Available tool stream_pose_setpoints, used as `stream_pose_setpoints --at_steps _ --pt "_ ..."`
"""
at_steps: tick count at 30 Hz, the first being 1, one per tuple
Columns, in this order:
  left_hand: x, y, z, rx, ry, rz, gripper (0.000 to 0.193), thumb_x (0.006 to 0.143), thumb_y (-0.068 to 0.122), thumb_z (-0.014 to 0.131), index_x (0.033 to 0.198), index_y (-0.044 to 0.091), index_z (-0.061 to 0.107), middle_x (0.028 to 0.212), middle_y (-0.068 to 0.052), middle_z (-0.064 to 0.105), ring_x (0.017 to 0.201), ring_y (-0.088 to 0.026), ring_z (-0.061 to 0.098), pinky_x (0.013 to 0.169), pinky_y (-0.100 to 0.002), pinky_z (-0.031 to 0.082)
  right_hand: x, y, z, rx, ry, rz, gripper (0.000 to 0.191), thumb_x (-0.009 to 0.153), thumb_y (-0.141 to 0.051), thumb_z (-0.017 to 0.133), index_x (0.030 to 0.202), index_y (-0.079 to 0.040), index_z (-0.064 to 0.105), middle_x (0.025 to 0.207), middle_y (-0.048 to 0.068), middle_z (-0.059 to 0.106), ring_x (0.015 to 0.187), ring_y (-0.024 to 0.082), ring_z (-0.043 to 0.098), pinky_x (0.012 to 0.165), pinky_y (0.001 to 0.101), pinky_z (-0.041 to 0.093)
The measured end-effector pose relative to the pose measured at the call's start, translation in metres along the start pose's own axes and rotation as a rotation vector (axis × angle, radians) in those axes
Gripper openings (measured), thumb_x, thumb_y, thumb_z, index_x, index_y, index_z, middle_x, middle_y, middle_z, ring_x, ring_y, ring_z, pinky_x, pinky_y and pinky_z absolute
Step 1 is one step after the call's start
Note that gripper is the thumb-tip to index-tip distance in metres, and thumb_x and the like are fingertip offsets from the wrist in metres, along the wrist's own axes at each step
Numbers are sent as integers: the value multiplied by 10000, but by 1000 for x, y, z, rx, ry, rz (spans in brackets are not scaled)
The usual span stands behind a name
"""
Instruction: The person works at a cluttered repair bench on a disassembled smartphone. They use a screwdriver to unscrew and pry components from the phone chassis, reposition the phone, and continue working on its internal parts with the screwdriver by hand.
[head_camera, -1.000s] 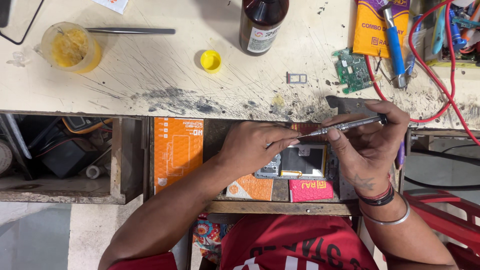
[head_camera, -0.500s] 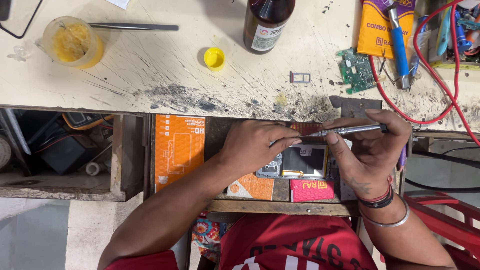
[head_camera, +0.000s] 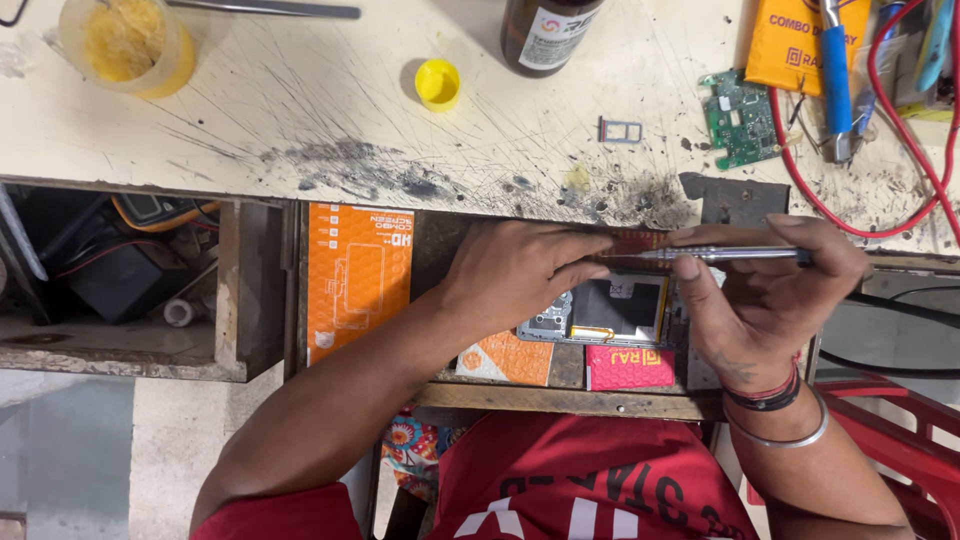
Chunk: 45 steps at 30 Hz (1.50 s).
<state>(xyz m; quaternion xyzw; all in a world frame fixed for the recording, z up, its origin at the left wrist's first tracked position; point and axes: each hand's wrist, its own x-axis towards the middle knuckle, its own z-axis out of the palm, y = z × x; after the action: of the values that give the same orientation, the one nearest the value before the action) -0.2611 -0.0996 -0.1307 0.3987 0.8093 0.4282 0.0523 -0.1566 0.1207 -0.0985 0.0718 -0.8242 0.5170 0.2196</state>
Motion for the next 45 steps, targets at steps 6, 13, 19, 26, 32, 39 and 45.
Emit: stream_pose_setpoints --at_steps 6,13,19,26,32,39,45 --pt "-1 -25 13 12 -125 54 252 950 165 702 1197 113 698 1012 -142 748 892 -341 744 707 -464 592 -4 -1 2 -83 14 -39 632 1051 102 722 1419 -104 250 1195 212 472 1010 290 687 923 357 647" --pt "-1 -46 22 -23 -93 152 383 902 123 677 1279 56 659 1074 -182 737 842 -361 739 693 -452 601 -1 4 12 62 -232 -102 699 935 111 728 1445 -132 316 1062 221 663 940 304 773 779 356 663" --pt "-1 -54 29 13 -241 56 267 1008 181 673 1267 116 666 1107 -149 753 922 -338 756 781 -449 610 6 5 19 -17 -371 -175 717 850 43 820 1428 -106 424 978 226 736 913 307 788 720 333 643" --pt "-5 -62 30 -16 -143 149 523 889 30 642 1406 100 595 1311 -158 688 1071 -361 710 881 -438 595 12 11 26 -28 -472 -271 672 828 -38 863 1373 -127 479 947 157 748 869 275 793 698 319 616" --pt "-3 -63 23 6 -137 170 529 900 -2 617 1420 85 575 1356 -155 667 1098 -351 707 894 -429 594 13 16 32 -83 -498 -306 560 817 -60 865 1263 -117 530 921 136 756 783 247 779 629 310 583" --pt "-4 -60 10 29 -154 180 515 906 24 632 1414 80 570 1316 -147 679 1053 -346 712 844 -438 599 15 15 39 -65 -517 -391 466 862 -55 848 1208 -96 539 918 131 747 806 260 777 637 321 595" --pt "3 -57 6 71 -226 126 527 904 41 640 1423 100 568 1229 -139 706 950 -334 737 745 -444 611 25 8 39 -20 -654 -403 360 867 -12 733 1173 -144 598 979 173 752 880 291 800 665 336 645"
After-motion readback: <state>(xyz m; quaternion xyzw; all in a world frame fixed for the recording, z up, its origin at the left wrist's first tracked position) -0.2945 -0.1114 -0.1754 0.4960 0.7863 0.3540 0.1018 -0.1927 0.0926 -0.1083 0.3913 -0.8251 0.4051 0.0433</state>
